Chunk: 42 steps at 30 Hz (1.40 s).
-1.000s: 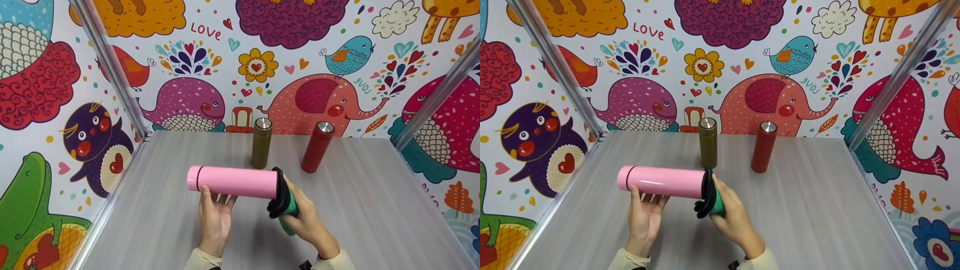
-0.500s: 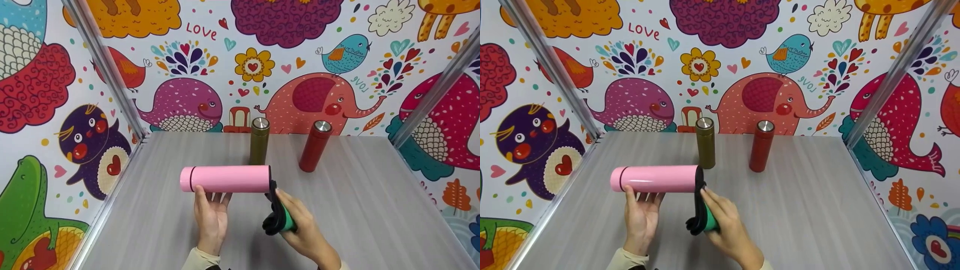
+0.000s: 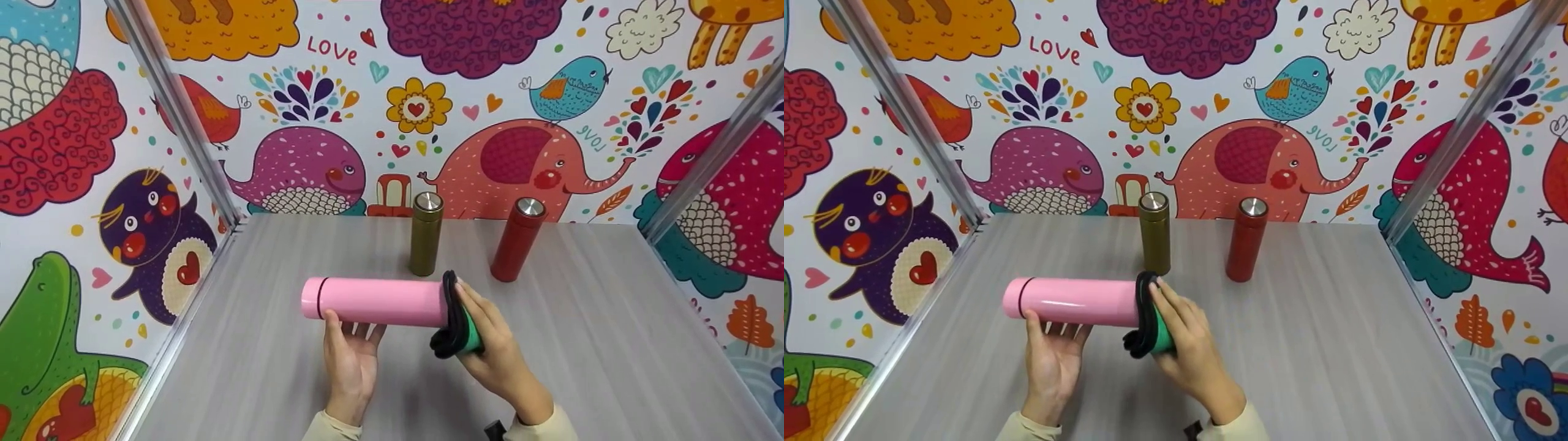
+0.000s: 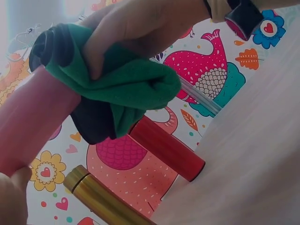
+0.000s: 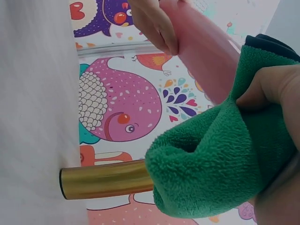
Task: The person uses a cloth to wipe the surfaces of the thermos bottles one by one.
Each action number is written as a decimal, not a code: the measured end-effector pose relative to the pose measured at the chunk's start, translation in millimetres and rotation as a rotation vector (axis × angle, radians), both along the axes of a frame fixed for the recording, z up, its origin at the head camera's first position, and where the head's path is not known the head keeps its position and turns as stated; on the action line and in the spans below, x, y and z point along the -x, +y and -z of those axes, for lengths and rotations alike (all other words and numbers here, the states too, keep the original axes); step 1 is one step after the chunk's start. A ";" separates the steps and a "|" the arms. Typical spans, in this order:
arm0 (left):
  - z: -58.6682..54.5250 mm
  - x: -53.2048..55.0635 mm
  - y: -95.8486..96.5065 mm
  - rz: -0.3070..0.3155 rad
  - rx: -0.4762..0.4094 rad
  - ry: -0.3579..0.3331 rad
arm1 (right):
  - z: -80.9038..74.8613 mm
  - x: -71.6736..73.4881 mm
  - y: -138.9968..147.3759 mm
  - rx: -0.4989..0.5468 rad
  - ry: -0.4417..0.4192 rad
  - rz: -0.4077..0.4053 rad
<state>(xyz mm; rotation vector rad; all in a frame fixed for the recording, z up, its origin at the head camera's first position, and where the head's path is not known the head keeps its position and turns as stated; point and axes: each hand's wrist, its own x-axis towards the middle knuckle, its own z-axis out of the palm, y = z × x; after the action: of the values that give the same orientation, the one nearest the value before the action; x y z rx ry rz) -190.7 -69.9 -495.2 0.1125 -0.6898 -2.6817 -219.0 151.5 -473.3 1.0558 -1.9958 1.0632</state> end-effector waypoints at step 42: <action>-60.7 61.5 -82.5 -0.274 0.574 0.037 | 11.2 -39.6 43.9 0.085 -0.252 0.045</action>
<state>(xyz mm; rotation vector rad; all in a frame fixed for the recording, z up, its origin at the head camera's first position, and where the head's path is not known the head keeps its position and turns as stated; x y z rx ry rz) -252.2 -152.5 -434.6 0.0040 -1.2939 -2.1307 -179.3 195.4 -484.5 0.8641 -2.1379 1.2983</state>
